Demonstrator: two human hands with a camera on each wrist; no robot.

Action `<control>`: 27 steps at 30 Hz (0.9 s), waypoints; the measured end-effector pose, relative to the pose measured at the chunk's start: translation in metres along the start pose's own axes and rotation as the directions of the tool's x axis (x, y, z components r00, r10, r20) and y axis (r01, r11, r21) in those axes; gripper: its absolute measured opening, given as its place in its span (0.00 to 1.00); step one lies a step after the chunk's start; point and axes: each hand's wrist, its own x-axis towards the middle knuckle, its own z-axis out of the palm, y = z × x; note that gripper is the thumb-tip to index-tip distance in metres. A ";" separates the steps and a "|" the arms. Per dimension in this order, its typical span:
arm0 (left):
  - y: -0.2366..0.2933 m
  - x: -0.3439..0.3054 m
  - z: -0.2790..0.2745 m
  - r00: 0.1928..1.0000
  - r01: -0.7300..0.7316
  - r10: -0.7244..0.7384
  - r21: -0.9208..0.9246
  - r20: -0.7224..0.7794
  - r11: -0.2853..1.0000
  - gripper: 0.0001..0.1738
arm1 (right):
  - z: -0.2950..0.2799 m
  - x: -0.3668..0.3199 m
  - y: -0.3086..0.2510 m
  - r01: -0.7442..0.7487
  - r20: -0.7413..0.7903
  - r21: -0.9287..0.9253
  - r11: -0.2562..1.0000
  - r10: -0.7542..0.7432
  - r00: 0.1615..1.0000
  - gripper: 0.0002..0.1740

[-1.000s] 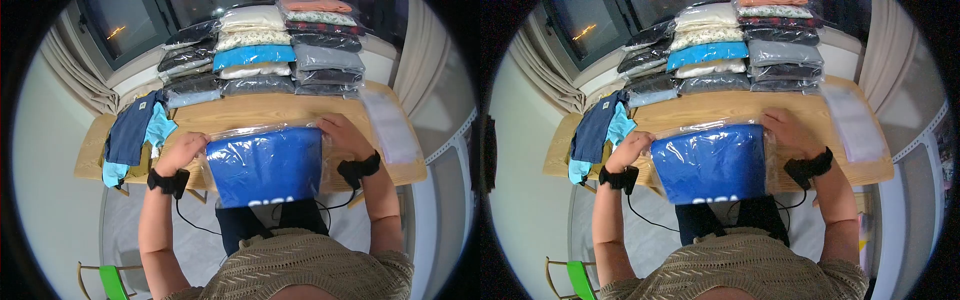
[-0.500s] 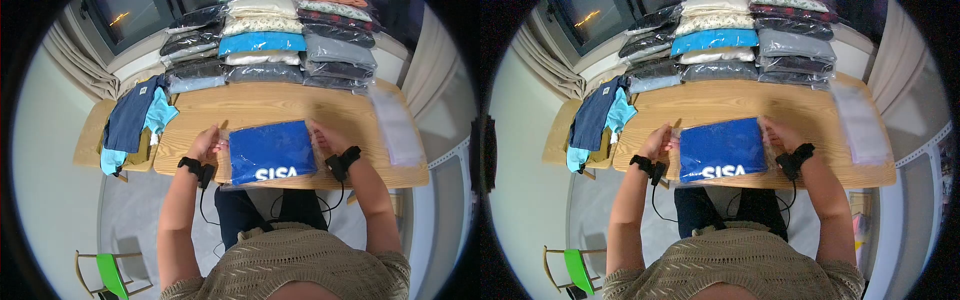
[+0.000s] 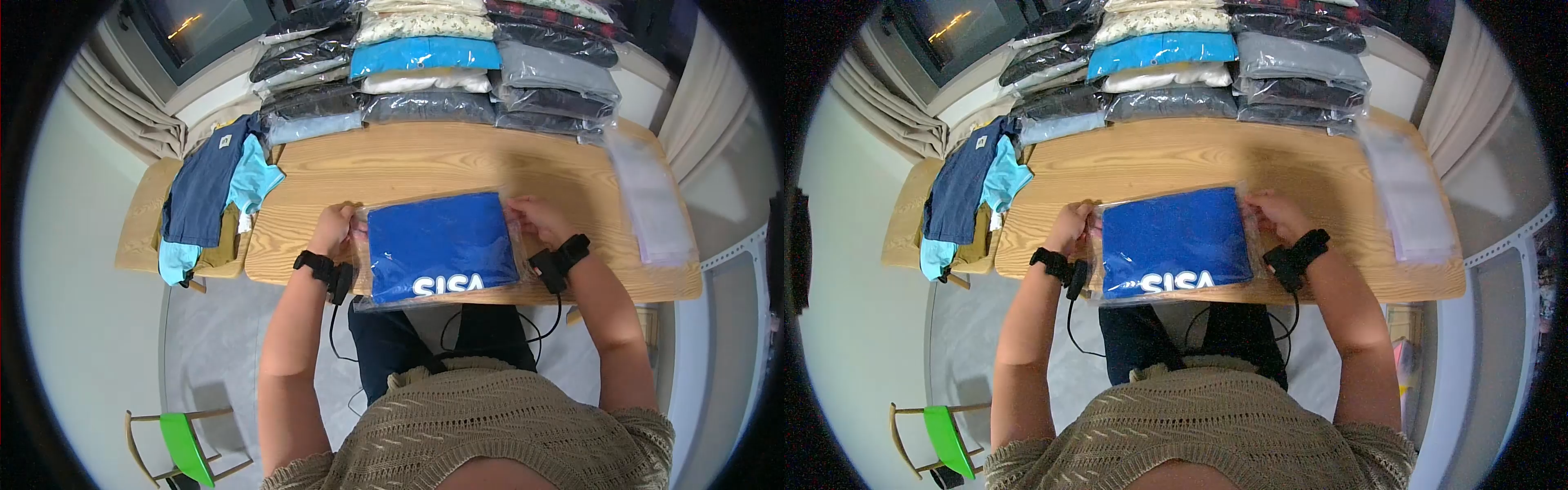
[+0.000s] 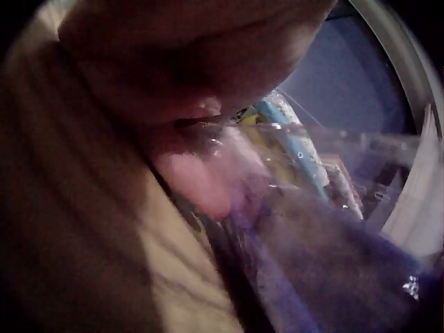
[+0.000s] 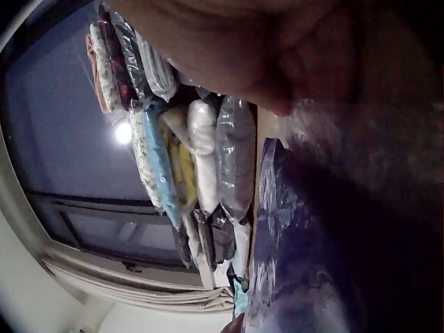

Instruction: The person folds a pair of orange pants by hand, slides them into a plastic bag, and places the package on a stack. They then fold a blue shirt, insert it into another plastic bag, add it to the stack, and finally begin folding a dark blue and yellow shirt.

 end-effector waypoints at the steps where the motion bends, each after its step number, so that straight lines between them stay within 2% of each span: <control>1: -0.006 0.005 -0.002 1.000 0.002 -0.002 0.000 0.001 1.000 0.14 | -0.003 0.003 0.003 -0.013 0.003 -0.007 1.000 0.013 1.000 0.09; 3: -0.014 0.014 -0.008 1.000 -0.004 0.007 0.156 -0.018 0.988 0.16 | -0.005 0.008 0.006 -0.007 -0.015 -0.033 0.999 0.006 1.000 0.09; 4: -0.014 0.013 -0.008 1.000 -0.004 0.007 0.156 -0.018 0.988 0.16 | -0.005 0.008 0.006 -0.001 -0.031 -0.059 0.998 -0.001 1.000 0.09; 6: -0.012 0.007 -0.007 0.980 0.125 -0.155 -0.220 -0.126 0.967 0.20 | 0.000 -0.002 0.000 -0.002 -0.056 -0.066 0.998 -0.002 0.998 0.10; 8: -0.011 0.003 -0.008 0.988 0.097 -0.120 -0.215 -0.100 0.972 0.21 | 0.001 -0.005 -0.003 -0.003 -0.080 -0.071 0.997 -0.002 0.997 0.10; 10: -0.009 0.002 -0.010 0.994 0.069 -0.085 -0.209 -0.070 0.975 0.22 | -0.002 -0.002 0.000 -0.003 -0.042 -0.073 0.997 0.000 0.999 0.11; 15: 0.011 -0.004 -0.009 0.959 0.279 -0.283 -0.177 0.003 0.944 0.15 | -0.002 -0.002 0.000 0.021 -0.042 -0.092 0.996 -0.025 0.999 0.11; 18: 0.009 -0.002 -0.008 0.961 0.274 -0.273 -0.256 0.039 0.927 0.12 | 0.000 -0.005 -0.003 0.028 -0.032 -0.085 0.996 -0.031 0.999 0.11; 22: 0.000 0.005 -0.005 0.968 0.248 -0.251 -0.187 0.009 0.951 0.11 | -0.003 0.000 0.004 0.049 -0.009 -0.042 0.998 -0.050 0.999 0.12; 24: -0.008 0.010 -0.006 0.984 0.179 -0.179 -0.107 0.011 0.978 0.12 | -0.004 -0.003 0.003 0.075 0.010 -0.065 0.995 -0.075 0.997 0.12; 25: -0.010 0.010 -0.005 0.984 0.181 -0.180 -0.106 0.016 0.978 0.12 | -0.002 -0.006 0.001 0.103 0.032 -0.089 0.991 -0.100 0.994 0.12; 27: -0.011 0.006 -0.002 0.997 0.076 -0.079 -0.148 -0.014 0.986 0.16 | 0.000 -0.008 -0.001 0.093 -0.012 -0.052 0.994 -0.093 0.996 0.11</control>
